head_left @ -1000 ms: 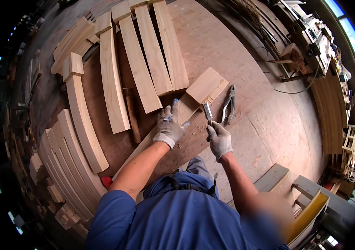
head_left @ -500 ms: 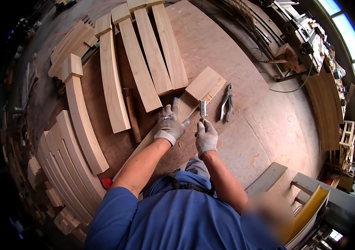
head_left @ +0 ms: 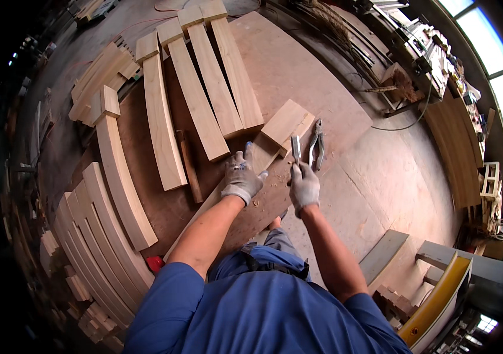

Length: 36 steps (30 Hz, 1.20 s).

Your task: The person assembles wooden pallets by hammering nails into wooden planks and using pliers to remove nails. They repeatedly position planks, drive nails, and adjust components on a workbench in a workshop.

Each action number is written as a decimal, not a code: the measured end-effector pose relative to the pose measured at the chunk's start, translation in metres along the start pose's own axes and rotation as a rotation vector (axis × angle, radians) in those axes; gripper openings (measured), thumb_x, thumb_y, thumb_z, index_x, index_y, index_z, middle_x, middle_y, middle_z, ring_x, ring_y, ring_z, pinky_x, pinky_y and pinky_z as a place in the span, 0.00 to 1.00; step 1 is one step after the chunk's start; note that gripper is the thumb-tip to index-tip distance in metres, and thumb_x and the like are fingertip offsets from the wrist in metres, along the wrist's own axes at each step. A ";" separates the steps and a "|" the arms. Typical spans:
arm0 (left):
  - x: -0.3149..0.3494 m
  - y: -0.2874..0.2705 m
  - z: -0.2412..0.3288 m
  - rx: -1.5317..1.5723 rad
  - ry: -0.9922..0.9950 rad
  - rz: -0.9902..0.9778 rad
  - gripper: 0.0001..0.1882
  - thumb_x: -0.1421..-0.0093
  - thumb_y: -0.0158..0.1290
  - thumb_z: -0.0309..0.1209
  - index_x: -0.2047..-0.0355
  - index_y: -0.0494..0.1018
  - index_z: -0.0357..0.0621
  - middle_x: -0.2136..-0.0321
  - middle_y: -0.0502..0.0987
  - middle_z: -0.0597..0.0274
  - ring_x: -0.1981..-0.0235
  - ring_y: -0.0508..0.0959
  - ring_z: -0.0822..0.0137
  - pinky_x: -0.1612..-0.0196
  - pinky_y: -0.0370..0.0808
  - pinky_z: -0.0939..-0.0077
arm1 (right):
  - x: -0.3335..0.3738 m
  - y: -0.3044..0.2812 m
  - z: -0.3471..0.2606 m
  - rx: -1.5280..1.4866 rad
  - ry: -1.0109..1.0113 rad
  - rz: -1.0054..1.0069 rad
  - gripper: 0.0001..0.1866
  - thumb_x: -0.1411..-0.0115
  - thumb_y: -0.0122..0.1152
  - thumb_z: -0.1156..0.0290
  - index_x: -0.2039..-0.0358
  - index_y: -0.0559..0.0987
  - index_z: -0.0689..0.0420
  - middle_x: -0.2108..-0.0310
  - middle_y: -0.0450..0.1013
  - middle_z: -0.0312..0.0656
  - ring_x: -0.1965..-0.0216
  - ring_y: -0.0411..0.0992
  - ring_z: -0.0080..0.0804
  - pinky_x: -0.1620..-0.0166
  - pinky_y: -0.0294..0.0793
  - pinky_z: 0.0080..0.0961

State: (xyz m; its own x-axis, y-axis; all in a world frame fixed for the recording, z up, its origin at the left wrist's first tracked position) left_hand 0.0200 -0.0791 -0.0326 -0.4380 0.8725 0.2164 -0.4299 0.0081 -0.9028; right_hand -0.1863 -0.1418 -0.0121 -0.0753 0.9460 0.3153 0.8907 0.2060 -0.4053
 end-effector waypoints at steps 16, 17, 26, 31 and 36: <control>-0.003 0.008 -0.006 -0.010 0.005 0.062 0.62 0.45 0.71 0.52 0.18 0.49 0.47 0.39 0.70 0.43 0.36 0.71 0.43 0.30 0.65 0.49 | 0.015 0.009 0.026 -0.093 0.103 -0.023 0.18 0.23 0.59 0.61 0.45 0.85 0.61 0.73 0.78 0.40 0.74 0.77 0.25 0.66 0.78 0.31; -0.003 0.009 -0.006 -0.013 0.009 0.067 0.62 0.45 0.71 0.52 0.18 0.49 0.47 0.39 0.70 0.43 0.36 0.71 0.43 0.30 0.65 0.49 | 0.008 0.009 0.023 -0.079 0.080 -0.025 0.18 0.23 0.59 0.61 0.45 0.85 0.61 0.74 0.79 0.40 0.74 0.77 0.25 0.66 0.78 0.31; -0.003 0.008 -0.003 -0.011 0.005 0.046 0.63 0.45 0.71 0.53 0.18 0.48 0.46 0.37 0.70 0.43 0.34 0.71 0.43 0.30 0.65 0.45 | -0.006 -0.018 0.012 0.016 0.062 -0.156 0.18 0.23 0.60 0.62 0.44 0.85 0.61 0.73 0.78 0.37 0.74 0.74 0.22 0.66 0.77 0.28; -0.002 0.003 0.000 0.039 -0.029 -0.023 0.62 0.44 0.71 0.52 0.18 0.49 0.48 0.33 0.67 0.39 0.32 0.69 0.40 0.27 0.63 0.46 | -0.011 -0.020 0.006 0.072 0.075 -0.141 0.17 0.26 0.62 0.60 0.47 0.86 0.58 0.75 0.80 0.44 0.74 0.79 0.29 0.65 0.80 0.33; -0.003 0.004 -0.002 0.015 -0.021 -0.008 0.63 0.44 0.71 0.53 0.18 0.48 0.48 0.34 0.68 0.40 0.33 0.69 0.41 0.28 0.64 0.47 | -0.001 -0.023 0.006 0.081 0.047 -0.159 0.18 0.25 0.61 0.59 0.47 0.87 0.59 0.74 0.81 0.46 0.73 0.80 0.29 0.64 0.80 0.34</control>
State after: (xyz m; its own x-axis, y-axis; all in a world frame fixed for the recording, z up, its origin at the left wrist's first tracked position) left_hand 0.0215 -0.0803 -0.0372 -0.4514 0.8618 0.2313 -0.4451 0.0072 -0.8954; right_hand -0.2091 -0.1457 -0.0086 -0.1893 0.8878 0.4196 0.8303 0.3728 -0.4142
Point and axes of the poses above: each hand's wrist, its own x-axis away from the middle knuckle, its own y-axis out of the palm, z = x × y, the point moved 8 cm from there along -x, towards the middle knuckle
